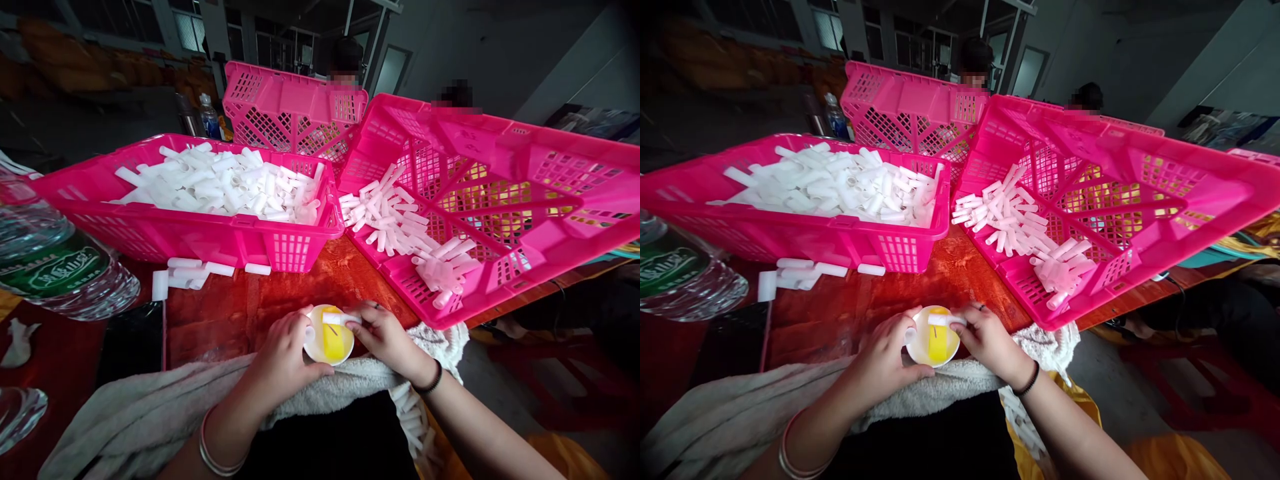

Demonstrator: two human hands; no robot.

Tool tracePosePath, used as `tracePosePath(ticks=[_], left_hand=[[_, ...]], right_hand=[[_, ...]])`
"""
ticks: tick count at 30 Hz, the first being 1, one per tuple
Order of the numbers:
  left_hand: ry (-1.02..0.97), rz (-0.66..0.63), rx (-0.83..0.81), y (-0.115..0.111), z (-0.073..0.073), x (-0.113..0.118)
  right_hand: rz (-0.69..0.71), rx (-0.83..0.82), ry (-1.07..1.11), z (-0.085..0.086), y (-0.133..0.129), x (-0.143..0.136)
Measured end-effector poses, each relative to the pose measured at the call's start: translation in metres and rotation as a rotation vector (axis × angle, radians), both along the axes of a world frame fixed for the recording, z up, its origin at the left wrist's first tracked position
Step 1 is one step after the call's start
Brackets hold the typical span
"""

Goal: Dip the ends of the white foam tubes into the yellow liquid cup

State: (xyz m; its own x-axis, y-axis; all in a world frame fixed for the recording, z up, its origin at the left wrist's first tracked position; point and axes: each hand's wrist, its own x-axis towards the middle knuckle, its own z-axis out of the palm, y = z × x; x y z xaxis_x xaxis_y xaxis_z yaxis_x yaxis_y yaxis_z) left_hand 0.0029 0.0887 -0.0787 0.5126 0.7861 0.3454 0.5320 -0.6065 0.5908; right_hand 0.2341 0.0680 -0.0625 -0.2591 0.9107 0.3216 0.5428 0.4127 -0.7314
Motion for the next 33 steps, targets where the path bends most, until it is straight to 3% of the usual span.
tracePosePath(ticks=[4,9,14,20,26,30,33], left_hand=[[0.012,-0.004,-0.007,-0.0007,0.0005,0.0006],[-0.001,-0.010,-0.004,-0.0009,-0.0008,-0.0011],[0.001,0.000,-0.001,-0.0005,-0.0007,-0.0006],[0.006,0.001,0.012,0.0007,-0.0030,-0.0005],[0.006,0.011,0.005,0.0003,-0.0006,-0.0003],[0.018,0.017,-0.001,-0.0005,0.0001,-0.0003],[0.009,0.028,-0.004,-0.0005,0.0007,0.0004]], right_hand=[[0.059,0.122,-0.043,-0.0012,0.0005,0.0006],[-0.028,-0.057,0.080,-0.0056,-0.0014,0.0004],[0.039,0.155,-0.056,-0.0044,-0.0016,-0.0011],[-0.018,-0.009,0.057,-0.0044,-0.0003,-0.0017],[0.063,0.128,-0.023,-0.0016,0.0002,0.0008],[-0.003,-0.068,0.108,-0.0017,0.0009,-0.0001],[0.009,0.062,-0.041,-0.0026,0.0014,0.0012]])
